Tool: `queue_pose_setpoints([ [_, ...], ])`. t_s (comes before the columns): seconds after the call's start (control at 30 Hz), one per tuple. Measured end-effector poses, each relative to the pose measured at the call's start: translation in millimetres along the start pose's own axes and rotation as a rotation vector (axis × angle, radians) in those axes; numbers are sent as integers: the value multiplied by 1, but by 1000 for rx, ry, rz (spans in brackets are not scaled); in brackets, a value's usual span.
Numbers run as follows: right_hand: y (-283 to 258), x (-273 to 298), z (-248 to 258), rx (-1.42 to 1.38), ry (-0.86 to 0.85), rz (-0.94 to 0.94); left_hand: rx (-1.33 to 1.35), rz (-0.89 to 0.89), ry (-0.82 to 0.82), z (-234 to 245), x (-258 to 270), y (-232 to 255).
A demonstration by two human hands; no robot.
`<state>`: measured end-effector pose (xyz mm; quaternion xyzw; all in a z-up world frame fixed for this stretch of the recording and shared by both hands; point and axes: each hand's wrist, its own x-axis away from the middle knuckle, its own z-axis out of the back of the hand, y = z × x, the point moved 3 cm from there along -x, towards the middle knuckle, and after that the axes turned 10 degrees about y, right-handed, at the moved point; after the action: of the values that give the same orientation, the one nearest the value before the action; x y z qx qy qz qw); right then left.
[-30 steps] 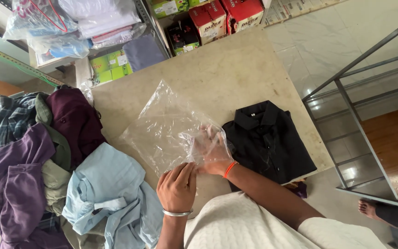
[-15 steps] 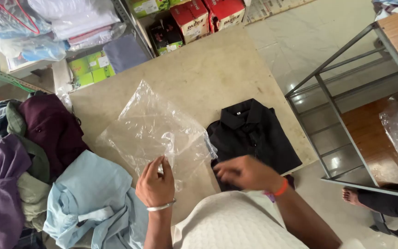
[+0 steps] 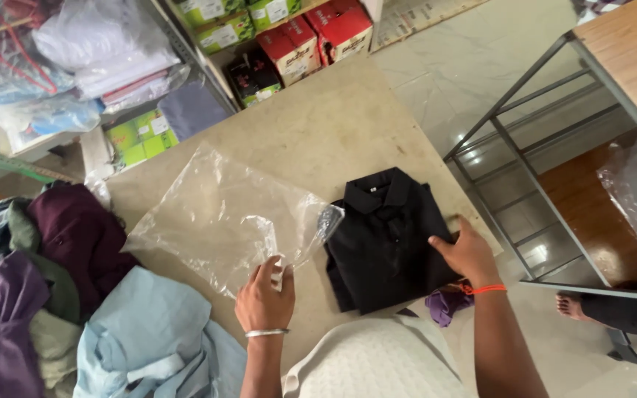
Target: The person lays a black shirt flat on a table and smooths it with both hands. They fold the sleeves and body inward in stages, pressing the shirt flat after each fold, then flip it over and slide it into a clear plastic bag, adjusting the bag around the folded shirt.
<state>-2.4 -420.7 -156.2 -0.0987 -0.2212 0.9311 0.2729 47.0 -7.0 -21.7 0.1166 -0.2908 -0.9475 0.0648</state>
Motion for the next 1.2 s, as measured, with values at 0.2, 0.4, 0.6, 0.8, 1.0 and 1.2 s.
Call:
queue_pose_setpoints([
  [0.2, 0, 39, 29, 21, -221, -192, -47, -58, -30, -4, -9, 0],
  [0.4, 0, 85, 38, -289, -385, -238, -103, -134, 14, -8, -26, 0],
  [0.6, 56, 93, 14, -314, -663, -203, -67, -77, 37, -15, -27, 4],
  [0.8, 152, 124, -49, -855, -565, -761, -35, -125, 56, -8, -15, -14],
  [1.0, 294, 228, -235, -850, -759, -1051, -31, -99, 65, -2, -10, -18],
  [1.2, 336, 242, -303, -998, -695, -1064, 15, -157, 64, 1, -5, -12],
])
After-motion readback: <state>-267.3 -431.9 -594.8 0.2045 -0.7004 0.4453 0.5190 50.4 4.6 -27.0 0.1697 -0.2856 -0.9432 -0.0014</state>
